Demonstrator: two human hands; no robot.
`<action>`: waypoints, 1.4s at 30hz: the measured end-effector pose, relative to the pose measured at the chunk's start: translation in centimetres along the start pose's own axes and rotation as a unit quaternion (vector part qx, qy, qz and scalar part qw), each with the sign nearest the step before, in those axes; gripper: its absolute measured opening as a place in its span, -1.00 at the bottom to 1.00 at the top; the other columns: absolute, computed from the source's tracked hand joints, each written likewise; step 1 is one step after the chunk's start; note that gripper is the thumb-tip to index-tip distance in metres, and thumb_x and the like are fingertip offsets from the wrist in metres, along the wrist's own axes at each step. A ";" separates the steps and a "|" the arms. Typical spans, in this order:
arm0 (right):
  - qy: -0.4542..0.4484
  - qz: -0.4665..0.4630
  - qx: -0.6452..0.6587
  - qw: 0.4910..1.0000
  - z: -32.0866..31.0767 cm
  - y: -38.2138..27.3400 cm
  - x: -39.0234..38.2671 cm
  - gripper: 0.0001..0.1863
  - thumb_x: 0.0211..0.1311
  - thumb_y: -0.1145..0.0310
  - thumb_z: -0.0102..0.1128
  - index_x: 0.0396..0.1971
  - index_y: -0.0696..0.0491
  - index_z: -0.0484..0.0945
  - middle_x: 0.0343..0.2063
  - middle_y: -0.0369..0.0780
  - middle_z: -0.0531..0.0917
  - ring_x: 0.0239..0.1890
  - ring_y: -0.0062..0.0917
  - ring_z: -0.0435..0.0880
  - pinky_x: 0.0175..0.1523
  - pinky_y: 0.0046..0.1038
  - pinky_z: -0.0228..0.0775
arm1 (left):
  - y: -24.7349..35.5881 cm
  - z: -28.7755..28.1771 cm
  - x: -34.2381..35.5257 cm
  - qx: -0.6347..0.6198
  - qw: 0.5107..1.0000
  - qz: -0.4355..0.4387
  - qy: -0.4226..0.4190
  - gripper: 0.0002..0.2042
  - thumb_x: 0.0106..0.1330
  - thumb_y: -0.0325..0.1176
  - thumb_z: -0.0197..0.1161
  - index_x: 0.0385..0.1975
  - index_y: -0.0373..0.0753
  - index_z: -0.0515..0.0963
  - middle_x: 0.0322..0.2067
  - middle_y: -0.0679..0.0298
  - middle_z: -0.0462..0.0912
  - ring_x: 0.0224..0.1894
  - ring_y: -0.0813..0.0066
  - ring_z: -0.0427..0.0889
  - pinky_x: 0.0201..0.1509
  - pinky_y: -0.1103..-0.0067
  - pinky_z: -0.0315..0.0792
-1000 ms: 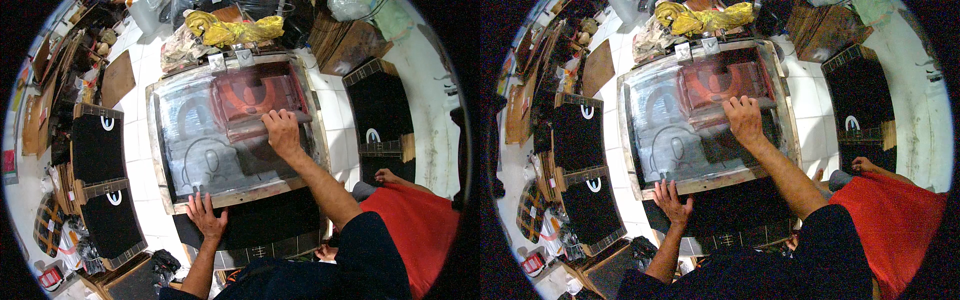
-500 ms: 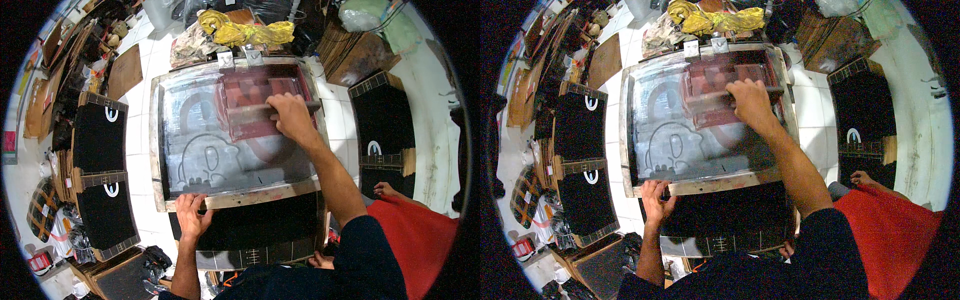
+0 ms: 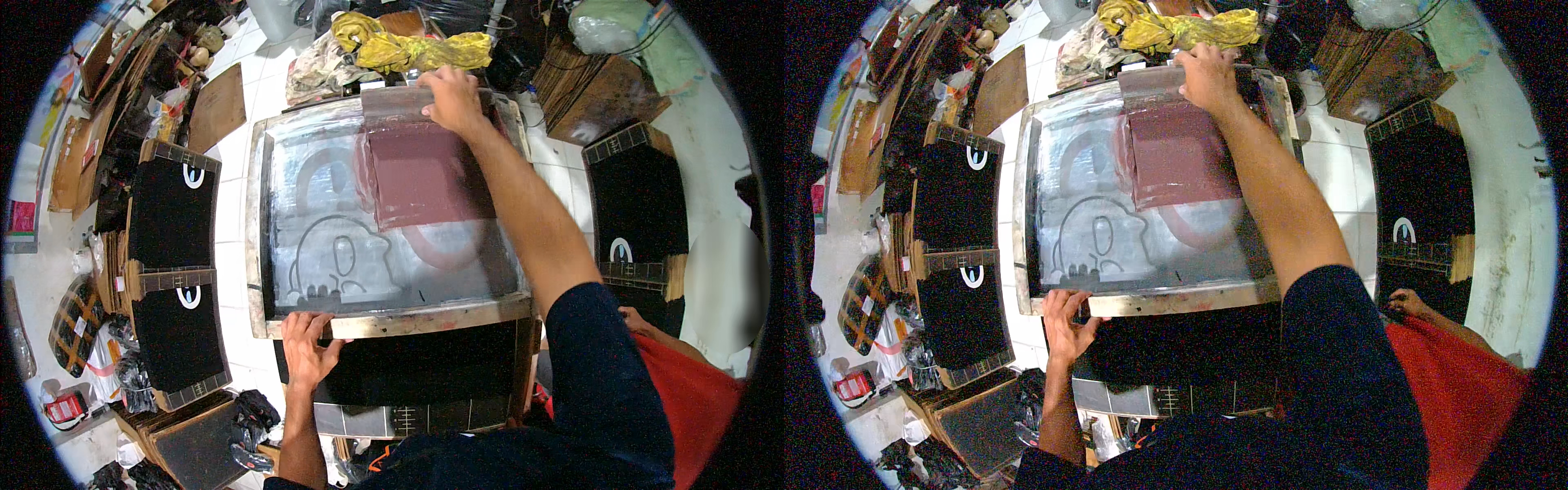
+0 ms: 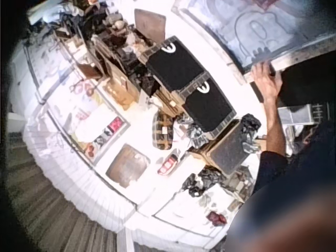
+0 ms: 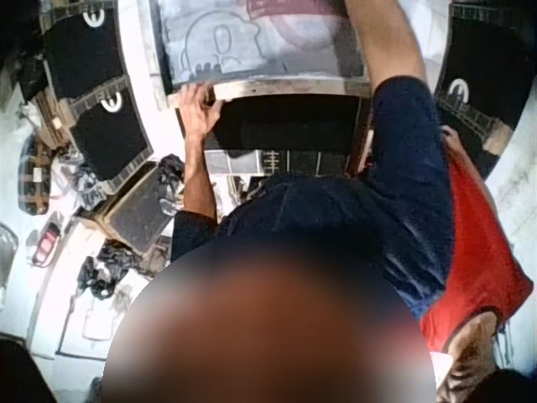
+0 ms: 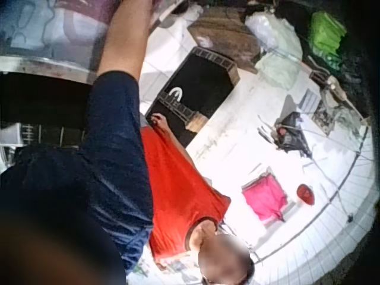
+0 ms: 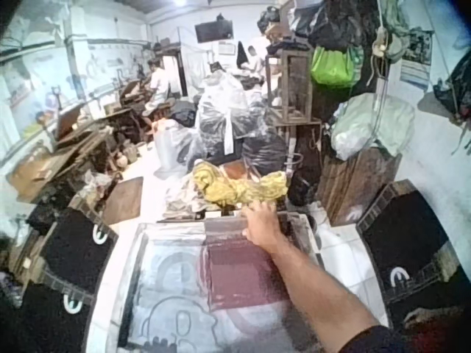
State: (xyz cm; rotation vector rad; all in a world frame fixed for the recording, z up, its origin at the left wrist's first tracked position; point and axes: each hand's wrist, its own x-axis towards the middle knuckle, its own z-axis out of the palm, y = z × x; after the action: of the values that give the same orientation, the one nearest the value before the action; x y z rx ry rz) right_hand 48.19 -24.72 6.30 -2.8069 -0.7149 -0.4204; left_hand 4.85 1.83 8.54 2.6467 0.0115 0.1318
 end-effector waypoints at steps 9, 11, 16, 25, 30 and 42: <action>0.049 0.107 0.165 0.979 -12.7 -16.1 -30.5 -0.65 0.33 0.08 0.27 -0.05 -0.01 0.65 -0.12 -0.09 0.62 0.05 -0.11 0.52 0.22 -0.07 0.20 | 2.2 -3.9 1.1 0.031 0.998 0.058 0.002 -0.52 -0.12 -0.12 0.63 -0.20 -0.24 0.72 -0.26 0.19 0.65 -0.10 0.18 0.56 0.15 0.20 0.28; 0.149 0.069 0.093 0.982 -15.0 -17.3 -29.8 -0.66 0.37 0.05 0.23 -0.07 0.00 0.65 -0.14 -0.08 0.63 0.00 -0.11 0.55 0.15 -0.08 0.27 | 3.6 -8.6 2.1 0.044 0.994 0.102 0.008 -0.47 -0.07 0.04 0.61 -0.18 -0.19 0.73 -0.24 0.20 0.67 -0.06 0.20 0.58 0.20 0.14 0.24; 0.348 -0.003 -0.014 0.937 -24.8 -15.2 -17.3 -0.66 0.40 0.01 0.23 -0.22 0.00 0.67 -0.25 -0.14 0.68 -0.14 -0.15 0.64 -0.03 -0.08 0.39 | 3.0 -16.4 5.5 0.178 0.923 0.151 0.305 -0.24 0.09 0.12 0.54 0.24 -0.22 0.56 0.12 0.07 0.59 0.22 0.13 0.48 0.39 0.11 0.16; 0.184 0.190 -0.007 0.964 -35.1 -14.0 -4.6 -0.27 0.37 -0.45 -0.13 -0.19 -0.07 0.74 -0.22 -0.11 0.79 -0.08 -0.12 0.73 0.04 -0.10 0.47 | -27.8 10.7 -25.5 0.006 0.894 -0.389 -0.224 -0.53 0.49 -0.07 0.13 0.17 -0.35 0.55 -0.05 -0.16 0.71 -0.01 -0.16 0.68 0.14 0.19 0.53; 0.145 0.197 -0.013 0.969 -36.2 -11.2 -1.5 -0.26 0.33 -0.45 -0.13 0.06 -0.17 0.73 -0.03 -0.05 0.76 0.14 -0.07 0.68 0.24 -0.08 0.45 | -20.8 22.3 -47.7 -0.391 0.769 -0.490 -0.128 -0.50 0.48 -0.03 0.22 0.20 -0.31 0.60 -0.13 0.05 0.80 -0.20 0.38 0.75 -0.10 0.43 0.57; 0.115 0.192 0.007 0.975 -38.0 -9.4 0.4 -0.28 0.35 -0.40 -0.06 -0.12 -0.05 0.79 -0.18 -0.09 0.78 -0.03 -0.17 0.71 0.15 -0.26 0.42 | -13.6 18.6 -48.7 -0.139 0.875 -0.463 0.018 -0.59 0.29 -0.09 0.32 0.04 -0.18 0.59 -0.20 -0.04 0.69 -0.15 -0.19 0.67 -0.12 0.07 0.53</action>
State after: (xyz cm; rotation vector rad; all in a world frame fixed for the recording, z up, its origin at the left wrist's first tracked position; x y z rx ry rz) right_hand 35.52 -26.81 43.26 -2.7291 -0.1199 -0.6457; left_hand -41.62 3.52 -18.60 2.0804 1.1543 -0.1357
